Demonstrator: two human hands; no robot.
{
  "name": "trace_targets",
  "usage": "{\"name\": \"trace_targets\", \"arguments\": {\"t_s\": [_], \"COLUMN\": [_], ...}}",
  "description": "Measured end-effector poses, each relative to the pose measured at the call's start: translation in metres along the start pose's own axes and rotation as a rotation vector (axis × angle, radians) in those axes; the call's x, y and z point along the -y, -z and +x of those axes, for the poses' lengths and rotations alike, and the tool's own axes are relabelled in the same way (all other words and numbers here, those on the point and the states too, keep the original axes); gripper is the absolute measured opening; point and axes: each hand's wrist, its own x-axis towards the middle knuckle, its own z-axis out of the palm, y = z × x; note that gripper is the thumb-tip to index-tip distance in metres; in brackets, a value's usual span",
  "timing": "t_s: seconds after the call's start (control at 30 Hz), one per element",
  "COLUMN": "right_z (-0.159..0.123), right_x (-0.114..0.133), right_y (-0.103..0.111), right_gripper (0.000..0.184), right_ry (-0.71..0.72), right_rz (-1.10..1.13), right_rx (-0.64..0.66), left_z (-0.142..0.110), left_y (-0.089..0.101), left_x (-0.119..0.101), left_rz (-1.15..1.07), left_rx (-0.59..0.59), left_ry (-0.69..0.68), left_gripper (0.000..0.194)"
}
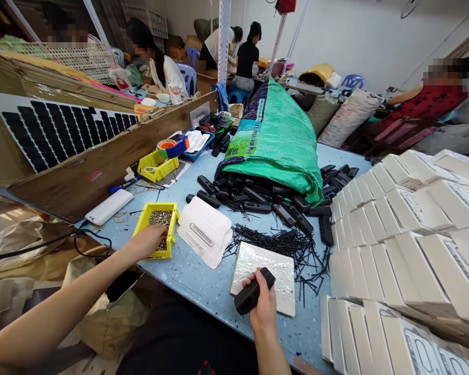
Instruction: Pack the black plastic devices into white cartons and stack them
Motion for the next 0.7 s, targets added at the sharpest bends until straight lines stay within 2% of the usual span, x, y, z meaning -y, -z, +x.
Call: {"name": "trace_targets", "arguments": {"t_s": [0.13,0.3,0.5,0.6,0.7], "right_z": [0.001,0.009,0.014,0.014,0.017], "right_x": [-0.003,-0.005,-0.011,-0.019,-0.016], "right_y": [-0.005,-0.022,-0.044,-0.042,-0.031], "right_gripper": [0.053,0.051,0.049,0.049,0.049], "right_ry": [0.089,0.057,0.068,0.064,0.075], "right_rz": [-0.088,-0.330,-0.315,-0.324,-0.351], "right_rx": [0.071,0.245,0.320,0.334,0.302], "left_z": [-0.007,-0.021,-0.023,-0.022,-0.020], "left_y": [-0.013,-0.029,-0.039,-0.043,-0.040], "left_x": [-0.005,-0.014,-0.027,-0.036,-0.038], "left_rz": [0.031,0.072,0.079,0.070,0.046], "left_rx": [-0.087,-0.188,-0.239,-0.240,-0.220], "left_ry": [-0.036,-0.013,-0.010,-0.007,-0.008], "left_gripper": [0.023,0.026,0.024,0.024,0.026]}}
